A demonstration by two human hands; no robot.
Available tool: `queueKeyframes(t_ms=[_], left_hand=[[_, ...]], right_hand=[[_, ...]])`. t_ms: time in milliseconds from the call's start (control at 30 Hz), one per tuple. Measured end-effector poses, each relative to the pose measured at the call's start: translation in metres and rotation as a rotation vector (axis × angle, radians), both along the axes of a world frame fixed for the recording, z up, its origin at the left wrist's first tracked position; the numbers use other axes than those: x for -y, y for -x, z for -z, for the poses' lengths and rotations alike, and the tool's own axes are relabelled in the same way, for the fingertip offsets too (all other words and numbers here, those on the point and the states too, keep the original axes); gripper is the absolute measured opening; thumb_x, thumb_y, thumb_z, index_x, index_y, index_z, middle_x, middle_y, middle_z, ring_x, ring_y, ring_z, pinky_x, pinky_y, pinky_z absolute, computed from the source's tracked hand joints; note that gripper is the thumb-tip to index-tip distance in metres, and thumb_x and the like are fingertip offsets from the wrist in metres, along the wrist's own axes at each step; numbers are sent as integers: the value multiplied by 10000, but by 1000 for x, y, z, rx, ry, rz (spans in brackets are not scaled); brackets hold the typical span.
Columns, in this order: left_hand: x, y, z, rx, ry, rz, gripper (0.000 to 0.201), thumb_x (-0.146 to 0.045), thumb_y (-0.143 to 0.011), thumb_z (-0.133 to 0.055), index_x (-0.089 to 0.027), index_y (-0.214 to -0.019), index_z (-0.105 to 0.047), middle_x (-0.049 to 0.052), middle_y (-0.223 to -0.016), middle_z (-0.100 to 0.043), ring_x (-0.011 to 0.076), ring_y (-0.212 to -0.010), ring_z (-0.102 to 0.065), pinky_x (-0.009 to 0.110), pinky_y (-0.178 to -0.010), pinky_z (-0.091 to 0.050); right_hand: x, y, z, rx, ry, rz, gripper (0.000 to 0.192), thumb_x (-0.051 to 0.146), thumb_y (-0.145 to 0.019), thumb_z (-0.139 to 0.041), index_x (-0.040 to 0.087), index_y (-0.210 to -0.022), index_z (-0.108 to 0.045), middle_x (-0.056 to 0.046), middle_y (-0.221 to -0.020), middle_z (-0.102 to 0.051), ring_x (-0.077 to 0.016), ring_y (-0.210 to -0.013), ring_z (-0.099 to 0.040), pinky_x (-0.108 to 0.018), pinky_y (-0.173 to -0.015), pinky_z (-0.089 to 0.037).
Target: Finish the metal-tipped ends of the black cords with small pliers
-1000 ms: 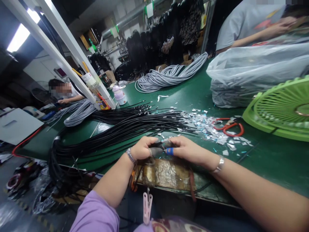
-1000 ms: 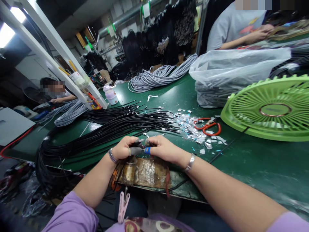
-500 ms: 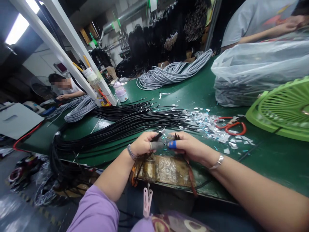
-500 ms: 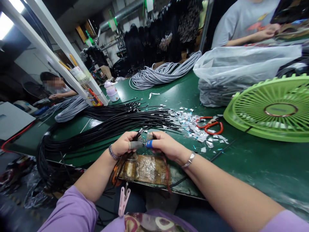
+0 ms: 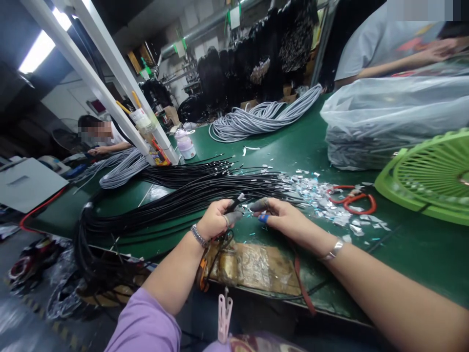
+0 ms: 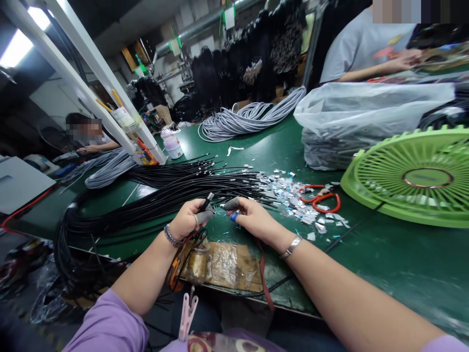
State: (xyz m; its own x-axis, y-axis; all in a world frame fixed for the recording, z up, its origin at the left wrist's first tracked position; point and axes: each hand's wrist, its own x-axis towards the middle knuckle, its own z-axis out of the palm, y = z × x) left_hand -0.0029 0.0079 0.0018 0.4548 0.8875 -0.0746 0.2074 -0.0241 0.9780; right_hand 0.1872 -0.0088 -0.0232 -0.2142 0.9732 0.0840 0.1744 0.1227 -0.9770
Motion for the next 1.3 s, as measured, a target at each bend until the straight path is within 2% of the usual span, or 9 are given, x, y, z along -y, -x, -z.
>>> queueKeyframes(t_ms=[167, 300, 500, 633, 767, 967, 1167, 1300], left_hand=[[-1, 0, 2, 1, -82, 5, 366, -441, -649, -728, -140, -639, -520, -66, -462, -451, 37, -404, -357, 184, -427, -295], [-2, 1, 6, -29, -183, 32, 332, -425, -686, -695, -138, -626, -539, -54, -503, -453, 58, -479, -377, 196, -488, -323], [-3, 2, 7, -27, -259, 61, 279, -385, -702, -676, -136, -639, -567, -42, -549, -460, 77, -540, -383, 213, -563, -363], [-3, 2, 8, -26, -263, 65, 285, -394, -699, -684, -132, -650, -582, -31, -569, -481, 85, -556, -395, 218, -579, -379], [-4, 2, 8, -38, -277, 67, 292, -398, -702, -684, -127, -655, -586, -29, -574, -480, 81, -559, -391, 210, -575, -383], [-4, 4, 9, -64, -283, 106, 312, -429, -727, -665, -125, -696, -600, -28, -575, -478, 87, -563, -413, 215, -583, -394], [-4, 5, 9, -154, -356, 214, 263, -384, -738, -639, -126, -696, -604, -11, -638, -508, 99, -605, -429, 214, -588, -379], [-4, 5, 9, -169, -361, 181, 262, -386, -736, -636, -129, -698, -606, -10, -633, -506, 102, -609, -428, 213, -584, -372]], right_hand=[[5, 5, 1, -148, 158, -1, 415, 591, -674, -628, 181, -718, -580, 17, -598, -559, -73, -445, -327, -233, -420, -241], [10, 10, -1, -205, 227, -35, 487, 646, -633, -652, 170, -692, -564, 31, -551, -516, -59, -432, -306, -224, -406, -197], [15, 14, -3, -313, 318, -79, 459, 616, -655, -651, 174, -718, -545, 51, -558, -488, -44, -411, -272, -220, -388, -178], [16, 14, -4, -292, 301, -129, 420, 553, -632, -712, 186, -706, -522, 69, -540, -452, -48, -428, -262, -224, -401, -171], [17, 14, -3, -254, 245, -114, 422, 542, -611, -733, 182, -716, -541, 85, -515, -399, -59, -450, -263, -229, -422, -180], [16, 14, -4, -241, 151, -19, 378, 497, -591, -749, 185, -690, -559, 51, -588, -481, -80, -513, -332, -237, -466, -251], [16, 16, -3, -303, 229, 27, 374, 487, -588, -742, 188, -716, -558, 90, -484, -379, -67, -449, -271, -231, -430, -192], [16, 16, -2, -367, 241, 52, 382, 481, -585, -756, 185, -719, -555, 89, -489, -392, -58, -440, -273, -223, -418, -180]])
